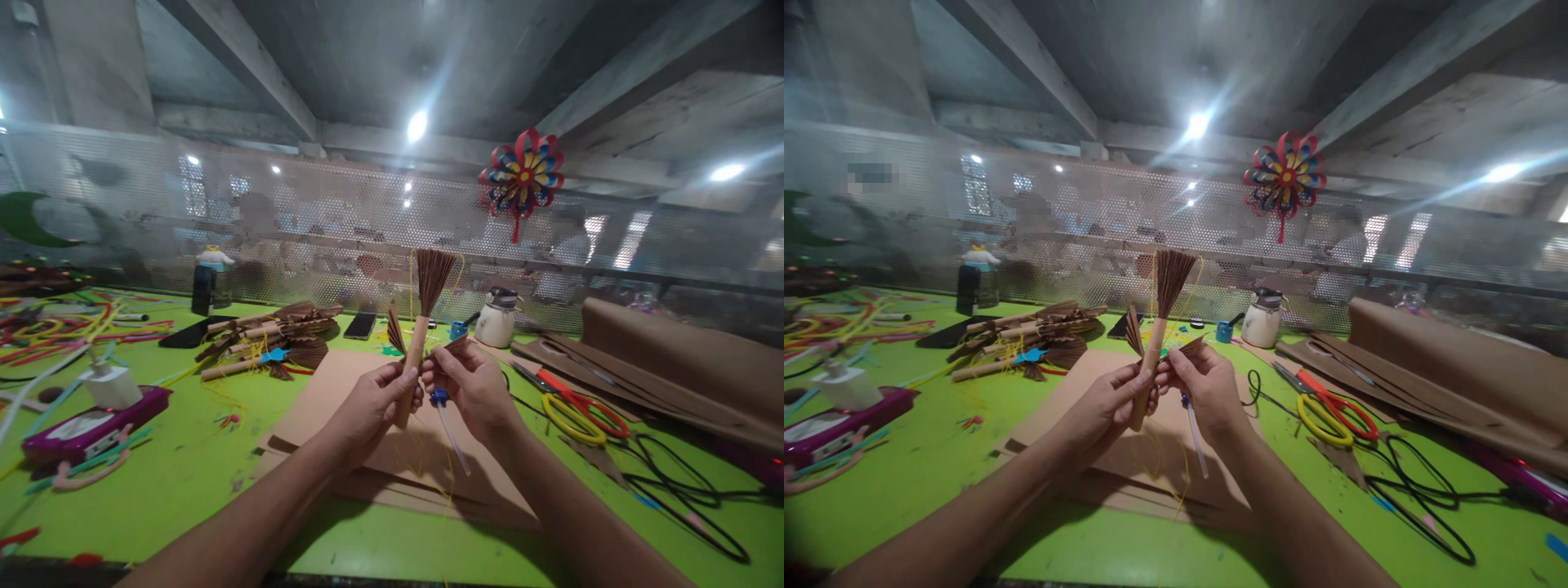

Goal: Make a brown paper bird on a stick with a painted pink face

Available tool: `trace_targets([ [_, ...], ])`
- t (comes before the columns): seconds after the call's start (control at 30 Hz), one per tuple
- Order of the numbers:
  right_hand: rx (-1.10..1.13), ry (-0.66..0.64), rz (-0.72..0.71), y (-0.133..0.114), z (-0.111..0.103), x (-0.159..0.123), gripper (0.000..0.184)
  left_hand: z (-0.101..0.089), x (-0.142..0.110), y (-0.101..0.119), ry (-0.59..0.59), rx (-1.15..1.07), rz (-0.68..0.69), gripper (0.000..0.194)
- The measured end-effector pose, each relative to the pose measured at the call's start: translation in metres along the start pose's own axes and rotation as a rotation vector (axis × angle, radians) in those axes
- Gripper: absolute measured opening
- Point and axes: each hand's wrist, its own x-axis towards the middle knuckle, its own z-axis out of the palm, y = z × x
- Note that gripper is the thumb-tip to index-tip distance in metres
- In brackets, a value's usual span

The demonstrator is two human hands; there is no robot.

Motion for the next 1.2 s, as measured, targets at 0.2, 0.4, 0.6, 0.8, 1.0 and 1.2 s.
trace_targets([
  [0.2, 0.009, 0.005, 0.009, -0.001, 0.001, 0.0, 0.019, 0.0, 0.001, -0.001, 0.013, 0.0, -0.012, 0.022],
  [0.4, 0.035, 0.005, 0.022, -0.002, 0.003, 0.0, 0.017, 0.0, 0.0, 0.0, -0.013, -0.011, 0.014, 0.02],
  [0.6, 0.044, 0.021, 0.033, -0.002, 0.004, 0.0, 0.019, 0.0, -0.001, 0.003, 0.025, 0.002, -0.003, 0.023],
  [0.8, -0.03, -0.037, 0.022, 0.001, 0.002, -0.003, 0.017, 0.002, 0.0, 0.004, 0.06, -0.008, 0.018, 0.02],
  [1.0, -0.232, 0.049, 0.02, 0.007, -0.001, -0.005, 0.02, -0.001, 0.0, 0.003, 0.069, -0.003, 0.025, 0.022],
  [1.2, -0.353, 0.079, -0.068, 0.008, 0.001, -0.007, 0.015, -0.002, 0.002, 0.001, 0.091, 0.016, 0.034, 0.024],
])
